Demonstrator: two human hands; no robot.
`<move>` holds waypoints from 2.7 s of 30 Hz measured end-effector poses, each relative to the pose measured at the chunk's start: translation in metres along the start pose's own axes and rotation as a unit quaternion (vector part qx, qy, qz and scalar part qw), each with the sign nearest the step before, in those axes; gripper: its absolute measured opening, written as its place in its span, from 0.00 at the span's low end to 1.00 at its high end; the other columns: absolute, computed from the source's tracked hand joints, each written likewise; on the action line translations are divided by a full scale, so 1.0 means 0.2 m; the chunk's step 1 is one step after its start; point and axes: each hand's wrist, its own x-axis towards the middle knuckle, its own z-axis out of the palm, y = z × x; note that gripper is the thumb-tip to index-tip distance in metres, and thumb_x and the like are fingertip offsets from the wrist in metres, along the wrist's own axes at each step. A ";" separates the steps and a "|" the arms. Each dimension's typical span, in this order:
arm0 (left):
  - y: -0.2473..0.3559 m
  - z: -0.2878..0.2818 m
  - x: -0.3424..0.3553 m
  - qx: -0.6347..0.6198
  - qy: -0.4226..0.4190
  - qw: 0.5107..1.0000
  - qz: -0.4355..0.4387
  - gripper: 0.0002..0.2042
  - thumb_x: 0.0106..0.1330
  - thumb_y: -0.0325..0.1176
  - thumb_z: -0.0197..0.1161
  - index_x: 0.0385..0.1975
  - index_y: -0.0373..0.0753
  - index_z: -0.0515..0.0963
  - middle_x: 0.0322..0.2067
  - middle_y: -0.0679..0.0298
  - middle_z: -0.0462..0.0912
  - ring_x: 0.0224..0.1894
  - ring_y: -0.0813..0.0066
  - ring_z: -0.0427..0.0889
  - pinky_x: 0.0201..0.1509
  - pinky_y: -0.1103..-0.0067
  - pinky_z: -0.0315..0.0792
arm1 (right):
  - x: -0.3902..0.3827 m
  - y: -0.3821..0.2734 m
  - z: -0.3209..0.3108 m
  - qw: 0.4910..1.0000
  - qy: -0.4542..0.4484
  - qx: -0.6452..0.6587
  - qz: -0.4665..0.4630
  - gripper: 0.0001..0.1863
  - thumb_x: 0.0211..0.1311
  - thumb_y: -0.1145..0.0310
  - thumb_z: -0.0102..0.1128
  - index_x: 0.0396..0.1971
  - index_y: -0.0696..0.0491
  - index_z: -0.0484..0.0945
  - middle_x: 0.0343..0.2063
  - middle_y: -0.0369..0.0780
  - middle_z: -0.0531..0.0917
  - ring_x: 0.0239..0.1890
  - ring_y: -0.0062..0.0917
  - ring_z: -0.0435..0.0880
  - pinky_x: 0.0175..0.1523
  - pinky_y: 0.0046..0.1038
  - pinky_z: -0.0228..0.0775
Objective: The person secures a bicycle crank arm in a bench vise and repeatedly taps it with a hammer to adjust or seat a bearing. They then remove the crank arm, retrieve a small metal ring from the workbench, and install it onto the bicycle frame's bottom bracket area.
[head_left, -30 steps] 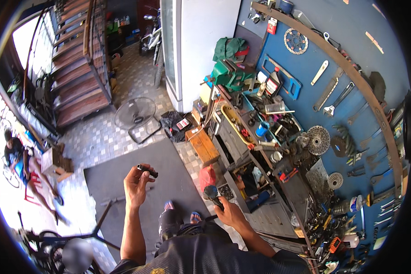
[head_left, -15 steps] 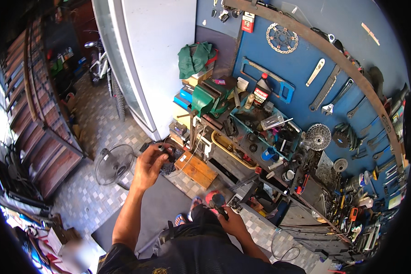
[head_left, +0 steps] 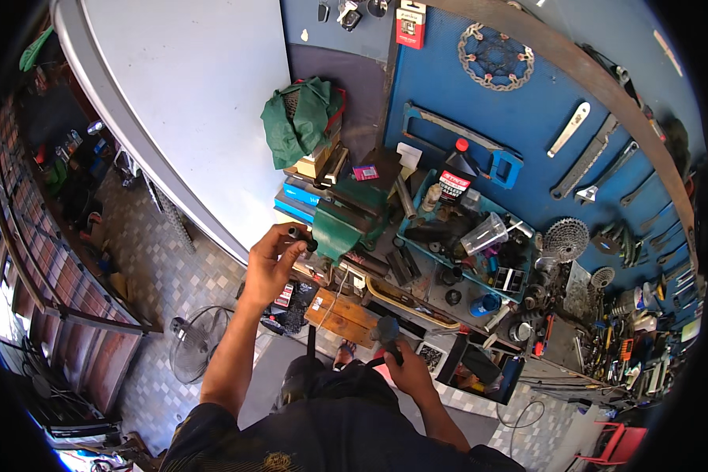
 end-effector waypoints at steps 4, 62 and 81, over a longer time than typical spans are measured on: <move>-0.17 0.03 0.11 0.096 0.028 0.993 0.059 0.14 0.67 0.20 0.71 0.51 0.34 0.81 0.44 0.58 0.89 0.46 0.72 0.88 0.48 0.77 0.81 | 0.11 -0.14 -0.02 0.999 0.041 0.022 0.010 0.23 0.68 0.62 0.64 0.60 0.52 0.75 0.41 0.56 0.87 0.45 0.59 0.86 0.51 0.51 0.78; -0.54 -0.03 0.77 0.034 -0.283 0.950 0.127 0.14 0.67 0.23 0.70 0.52 0.32 0.80 0.46 0.51 0.86 0.45 0.52 0.88 0.48 0.70 0.80 | 0.66 -1.21 -0.06 0.942 0.298 -0.112 -0.104 0.22 0.74 0.65 0.62 0.62 0.58 0.75 0.41 0.53 0.88 0.39 0.53 0.88 0.42 0.48 0.80; -0.51 0.00 0.67 0.080 -0.202 0.966 0.137 0.12 0.66 0.24 0.72 0.48 0.33 0.82 0.40 0.54 0.87 0.43 0.59 0.89 0.48 0.71 0.80 | 0.71 -1.25 -0.07 0.926 0.329 -0.163 -0.087 0.22 0.76 0.62 0.59 0.64 0.54 0.75 0.39 0.50 0.87 0.36 0.51 0.88 0.41 0.48 0.80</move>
